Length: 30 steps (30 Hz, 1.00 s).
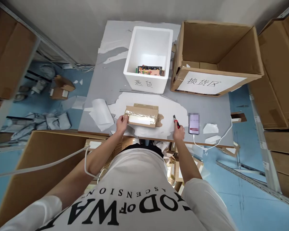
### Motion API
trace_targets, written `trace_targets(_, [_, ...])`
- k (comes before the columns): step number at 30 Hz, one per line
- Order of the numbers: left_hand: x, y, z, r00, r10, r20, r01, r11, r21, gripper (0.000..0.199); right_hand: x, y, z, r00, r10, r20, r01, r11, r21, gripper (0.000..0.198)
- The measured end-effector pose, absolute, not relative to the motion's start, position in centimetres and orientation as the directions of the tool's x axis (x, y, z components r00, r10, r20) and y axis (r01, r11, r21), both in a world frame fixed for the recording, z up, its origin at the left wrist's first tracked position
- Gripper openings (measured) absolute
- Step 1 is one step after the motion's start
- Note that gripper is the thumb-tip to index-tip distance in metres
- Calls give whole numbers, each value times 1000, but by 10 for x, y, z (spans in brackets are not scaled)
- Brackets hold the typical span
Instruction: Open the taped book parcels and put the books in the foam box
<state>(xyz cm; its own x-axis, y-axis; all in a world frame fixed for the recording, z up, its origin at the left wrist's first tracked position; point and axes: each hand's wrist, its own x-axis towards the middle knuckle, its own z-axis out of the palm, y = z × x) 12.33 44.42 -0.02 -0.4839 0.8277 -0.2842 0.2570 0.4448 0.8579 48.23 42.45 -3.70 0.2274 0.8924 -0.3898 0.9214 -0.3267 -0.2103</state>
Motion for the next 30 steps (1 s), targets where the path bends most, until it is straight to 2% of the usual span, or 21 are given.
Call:
trace_targets(3, [103,443,3,-420,867,-267,275,402,873,46,482,417,-49,197,916,-349,920,-296,-258,57])
trace_targets(6, [62,445,9,-350,921,-170,413,315,854,46,478,416,-49,204,941,-272,920,-278,-275,57])
trace_targets(8, [28,449,11,-374,924,-84,572,301,763,50,473,418,-44,233,940,-248,893,-308,-328,62])
trace_targets(9, [11,451,10,-406,910,-80,637,345,689,56,468,419,-41,233,938,-258,870,-319,-376,66])
trace_targets(11, [-16,457,3,-436,882,-182,707,460,537,78,457,421,-34,161,939,-304,821,-298,-486,73])
trace_targets(13, [-29,463,-11,-397,859,-324,751,507,423,98,442,422,-29,25,940,-341,791,-227,-568,78])
trace_targets(15, [-31,465,-27,-351,834,-425,753,522,402,102,426,424,-28,-88,927,-364,771,-168,-615,83])
trace_targets(18, [-24,459,-43,-339,817,-467,698,551,457,72,404,428,-29,-114,913,-392,722,-195,-664,90])
trace_targets(20, [-19,451,-45,-359,823,-440,678,554,483,53,391,430,-31,-105,919,-379,674,-214,-707,89])
trace_targets(23, [-5,442,-37,-353,875,-331,659,484,576,50,377,434,-32,-125,940,-318,590,-187,-785,77])
trace_targets(26, [24,445,-24,-166,957,-239,513,291,808,48,368,435,-31,-148,937,-318,500,-207,-841,69])
trace_targets(28, [47,451,-16,-44,957,-287,341,284,896,43,365,434,-29,-131,923,-360,455,-267,-850,69])
trace_targets(30, [63,454,-9,43,929,-367,217,350,911,42,364,430,-24,-79,916,-393,422,-326,-846,69])
